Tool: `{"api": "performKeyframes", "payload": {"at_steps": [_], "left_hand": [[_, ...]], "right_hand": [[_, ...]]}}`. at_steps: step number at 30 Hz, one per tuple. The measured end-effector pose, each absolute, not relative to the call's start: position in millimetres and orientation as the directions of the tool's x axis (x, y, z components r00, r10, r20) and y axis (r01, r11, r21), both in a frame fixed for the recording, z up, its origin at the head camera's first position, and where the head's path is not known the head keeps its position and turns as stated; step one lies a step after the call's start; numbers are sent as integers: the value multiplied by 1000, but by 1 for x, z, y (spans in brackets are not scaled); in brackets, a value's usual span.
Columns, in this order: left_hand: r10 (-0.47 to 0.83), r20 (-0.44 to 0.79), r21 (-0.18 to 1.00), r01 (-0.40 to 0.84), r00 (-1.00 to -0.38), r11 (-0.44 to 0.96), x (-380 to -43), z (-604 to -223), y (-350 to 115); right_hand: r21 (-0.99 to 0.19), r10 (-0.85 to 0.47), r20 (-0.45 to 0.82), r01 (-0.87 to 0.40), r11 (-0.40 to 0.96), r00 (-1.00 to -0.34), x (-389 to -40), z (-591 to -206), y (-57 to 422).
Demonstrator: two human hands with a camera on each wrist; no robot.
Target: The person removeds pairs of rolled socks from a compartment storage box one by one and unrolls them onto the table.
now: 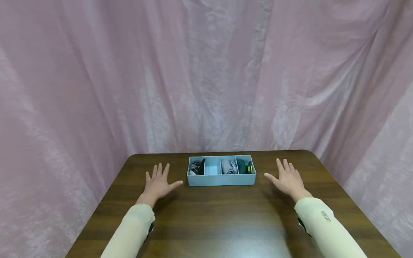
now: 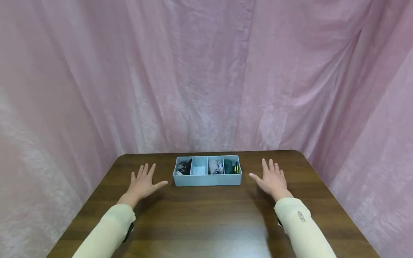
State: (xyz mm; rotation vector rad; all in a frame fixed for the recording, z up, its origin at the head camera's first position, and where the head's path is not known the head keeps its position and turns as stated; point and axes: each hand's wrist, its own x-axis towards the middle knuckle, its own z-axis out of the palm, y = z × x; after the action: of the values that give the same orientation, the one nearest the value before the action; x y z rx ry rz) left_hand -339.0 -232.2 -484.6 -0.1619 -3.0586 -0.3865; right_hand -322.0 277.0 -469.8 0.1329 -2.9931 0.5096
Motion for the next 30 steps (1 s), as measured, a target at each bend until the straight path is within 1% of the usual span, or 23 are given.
{"api": "performKeyframes", "payload": {"at_steps": [7, 12, 17, 26, 30], "left_hand": [[113, 40, 263, 120, -993, 957, -343, -479, -215], [131, 51, 306, 140, -990, 942, -350, -480, -198], [153, 23, 358, 151, -988, 922, -356, -482, -179], [151, 12, 443, 141, -988, 885, -357, -487, -166], [151, 1, 465, 134, -989, 875, -360, -487, -165]], "right_hand": [[-355, -89, 136, -132, 926, -987, -322, -468, 274], [-392, -88, 150, -140, 909, -985, -323, -463, 272], [-433, -85, 154, -145, 890, -984, -324, -457, 265], [-531, -18, 168, -106, 841, -986, -329, -449, 242], [-640, 48, 132, -48, 767, -990, -330, -443, 228]]}}
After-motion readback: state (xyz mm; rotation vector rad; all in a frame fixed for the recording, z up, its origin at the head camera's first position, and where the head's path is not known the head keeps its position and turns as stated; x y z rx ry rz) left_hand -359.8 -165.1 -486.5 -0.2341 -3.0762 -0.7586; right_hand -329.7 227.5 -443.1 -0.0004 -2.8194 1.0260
